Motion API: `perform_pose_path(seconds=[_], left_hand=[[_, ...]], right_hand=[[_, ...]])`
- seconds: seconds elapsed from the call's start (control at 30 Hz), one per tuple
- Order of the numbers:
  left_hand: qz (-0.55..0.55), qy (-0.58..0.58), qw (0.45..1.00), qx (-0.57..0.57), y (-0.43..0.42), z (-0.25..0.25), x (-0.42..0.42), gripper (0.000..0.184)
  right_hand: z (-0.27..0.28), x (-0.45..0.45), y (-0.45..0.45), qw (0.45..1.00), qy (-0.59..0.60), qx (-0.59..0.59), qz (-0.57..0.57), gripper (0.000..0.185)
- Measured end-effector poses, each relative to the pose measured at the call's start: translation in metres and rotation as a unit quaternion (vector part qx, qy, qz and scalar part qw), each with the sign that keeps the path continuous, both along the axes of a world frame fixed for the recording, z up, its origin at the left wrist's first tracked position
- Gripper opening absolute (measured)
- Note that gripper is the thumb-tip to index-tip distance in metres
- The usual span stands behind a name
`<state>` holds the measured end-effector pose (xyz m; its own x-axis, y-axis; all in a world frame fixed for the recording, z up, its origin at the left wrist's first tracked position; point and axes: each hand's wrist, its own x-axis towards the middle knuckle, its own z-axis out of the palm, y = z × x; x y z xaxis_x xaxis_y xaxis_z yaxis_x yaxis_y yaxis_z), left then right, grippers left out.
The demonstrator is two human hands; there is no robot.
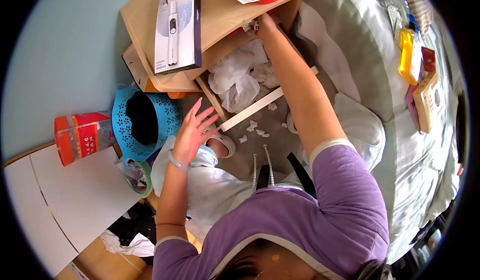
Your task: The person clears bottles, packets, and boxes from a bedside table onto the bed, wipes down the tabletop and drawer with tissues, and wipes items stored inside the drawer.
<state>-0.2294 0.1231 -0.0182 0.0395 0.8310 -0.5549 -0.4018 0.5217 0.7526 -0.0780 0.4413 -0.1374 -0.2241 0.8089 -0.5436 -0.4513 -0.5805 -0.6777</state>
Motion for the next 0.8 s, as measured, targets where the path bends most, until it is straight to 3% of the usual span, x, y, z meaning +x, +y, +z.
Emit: perform_pose_path(seconds=[0.1,0.3,0.4,0.53,0.63,0.8], left_hand=[[0.046,-0.014,0.998,0.049,0.009,-0.014,-0.006,0.056],[0.009,-0.031,0.998,0.045,0.015,-0.021,0.008,0.052],[-0.010,-0.029,0.998,0.046,0.020,-0.019,0.017,0.053],[-0.034,-0.029,0.998,0.055,0.024,-0.021,0.021,0.055],[-0.041,-0.021,0.997,0.054,0.026,-0.022,0.022,0.056],[-0.050,0.003,0.998,0.047,0.024,-0.024,0.026,0.056]], right_hand=[[0.005,-0.002,0.001,0.999,0.039,-0.026,-0.021,0.035],[-0.090,0.021,0.050,0.964,-0.243,0.090,0.058,0.033],[-0.055,0.031,0.024,0.964,-0.232,0.124,0.047,0.032],[0.008,0.068,-0.034,0.995,-0.052,0.070,0.046,0.038],[0.061,0.092,-0.069,0.985,-0.110,0.128,0.030,0.029],[0.118,0.106,-0.055,0.982,-0.081,0.166,-0.034,0.027]])
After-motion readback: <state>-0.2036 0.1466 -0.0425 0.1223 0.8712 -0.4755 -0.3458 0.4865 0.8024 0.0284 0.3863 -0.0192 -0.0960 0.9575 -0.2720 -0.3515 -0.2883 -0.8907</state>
